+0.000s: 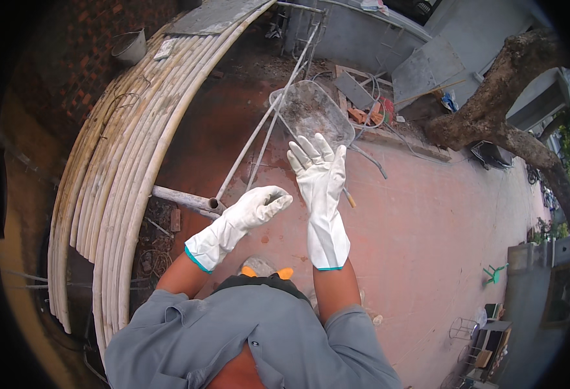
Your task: The person puts on white work gloves, then uses a trowel and a float to scoop wet cement from a bucket and apply it to a brick wall. They spread and smooth the cement across the wall surface using the float.
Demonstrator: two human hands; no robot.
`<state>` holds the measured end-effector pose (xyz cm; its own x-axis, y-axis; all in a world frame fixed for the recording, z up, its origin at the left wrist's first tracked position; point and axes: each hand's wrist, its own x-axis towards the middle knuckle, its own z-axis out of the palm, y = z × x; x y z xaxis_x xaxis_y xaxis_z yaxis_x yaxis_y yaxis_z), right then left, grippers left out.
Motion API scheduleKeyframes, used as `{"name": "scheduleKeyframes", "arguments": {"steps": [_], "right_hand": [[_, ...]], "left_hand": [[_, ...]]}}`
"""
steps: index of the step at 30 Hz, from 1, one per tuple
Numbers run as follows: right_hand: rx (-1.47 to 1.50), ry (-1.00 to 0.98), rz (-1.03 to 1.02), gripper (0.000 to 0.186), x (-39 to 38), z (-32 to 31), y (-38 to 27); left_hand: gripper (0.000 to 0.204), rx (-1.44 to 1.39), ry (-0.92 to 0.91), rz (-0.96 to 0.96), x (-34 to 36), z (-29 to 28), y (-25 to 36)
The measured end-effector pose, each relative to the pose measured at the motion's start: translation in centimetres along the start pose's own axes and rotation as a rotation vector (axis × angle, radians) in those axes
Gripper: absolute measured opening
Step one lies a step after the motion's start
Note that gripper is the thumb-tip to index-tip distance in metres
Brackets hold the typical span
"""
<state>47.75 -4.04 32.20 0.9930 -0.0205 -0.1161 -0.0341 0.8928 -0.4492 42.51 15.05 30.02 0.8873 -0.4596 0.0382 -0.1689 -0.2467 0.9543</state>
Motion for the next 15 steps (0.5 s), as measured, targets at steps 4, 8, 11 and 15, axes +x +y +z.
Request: {"name": "scheduleKeyframes", "arguments": {"steps": [4,8,11,15], "right_hand": [[0.131,0.215,-0.1,0.073,0.1,-4.2,-2.4],[0.211,0.406,-0.266,0.071,-1.6,-9.2,-7.7],[0.263,0.44,-0.366,0.073,-3.5,-12.4,-11.4],[0.165,0.434,-0.527,0.075,-6.6,-15.8,-16.7]], "left_hand": [[0.056,-0.216,-0.331,-0.073,0.1,9.1,2.0],[0.053,-0.372,-0.531,-0.311,2.2,14.2,3.2],[0.048,-0.438,-0.73,-0.355,4.8,17.5,3.5],[0.048,-0.522,-0.855,-0.374,6.7,22.8,4.1]]}}
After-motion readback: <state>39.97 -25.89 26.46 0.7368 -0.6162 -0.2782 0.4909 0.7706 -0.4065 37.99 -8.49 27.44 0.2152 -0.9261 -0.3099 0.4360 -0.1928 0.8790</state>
